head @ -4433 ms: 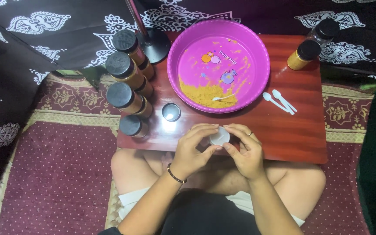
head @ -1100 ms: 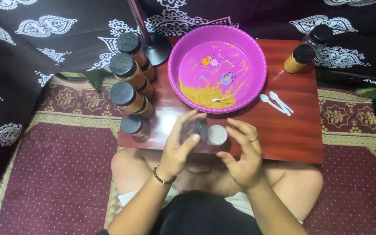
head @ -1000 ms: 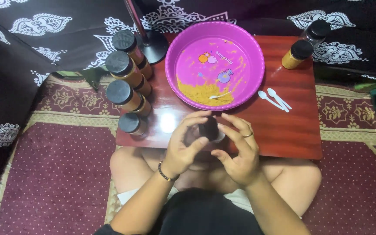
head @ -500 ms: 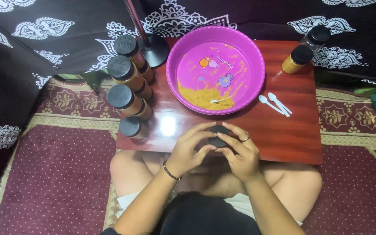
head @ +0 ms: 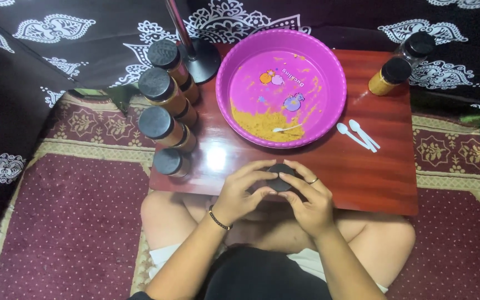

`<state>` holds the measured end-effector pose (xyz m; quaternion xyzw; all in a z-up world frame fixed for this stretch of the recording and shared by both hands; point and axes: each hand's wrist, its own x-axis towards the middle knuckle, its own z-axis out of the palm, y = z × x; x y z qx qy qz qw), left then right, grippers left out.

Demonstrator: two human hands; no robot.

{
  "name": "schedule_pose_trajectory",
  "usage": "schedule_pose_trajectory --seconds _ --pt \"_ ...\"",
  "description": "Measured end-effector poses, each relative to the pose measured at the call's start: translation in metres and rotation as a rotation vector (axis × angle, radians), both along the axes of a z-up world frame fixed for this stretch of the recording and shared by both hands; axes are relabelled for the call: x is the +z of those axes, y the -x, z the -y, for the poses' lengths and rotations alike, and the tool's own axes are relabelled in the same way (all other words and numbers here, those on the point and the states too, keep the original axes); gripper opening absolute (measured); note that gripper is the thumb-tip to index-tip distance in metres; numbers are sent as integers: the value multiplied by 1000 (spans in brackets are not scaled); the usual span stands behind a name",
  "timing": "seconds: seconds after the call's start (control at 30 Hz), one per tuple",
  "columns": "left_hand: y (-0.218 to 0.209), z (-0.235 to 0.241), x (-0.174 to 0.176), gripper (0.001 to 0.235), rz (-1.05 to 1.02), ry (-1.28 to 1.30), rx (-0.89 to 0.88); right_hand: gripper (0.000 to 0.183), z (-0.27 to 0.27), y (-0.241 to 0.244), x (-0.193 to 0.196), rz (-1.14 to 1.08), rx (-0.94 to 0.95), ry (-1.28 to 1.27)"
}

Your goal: Filling small spice jars with yellow powder from a bowl using a spoon and then capping them.

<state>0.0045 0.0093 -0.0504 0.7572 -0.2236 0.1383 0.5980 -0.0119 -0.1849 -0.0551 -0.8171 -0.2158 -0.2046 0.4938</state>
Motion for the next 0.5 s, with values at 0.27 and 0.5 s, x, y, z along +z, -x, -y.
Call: schedule_pose_trajectory --seconds 0.27,0.5 --pt "-4 -2 18 35 -16 -124 -70 27 -3 -3 13 0 17 68" --pt "6 7 7 90 -190 -234 10 37 -15 -2 5 60 -68 100"
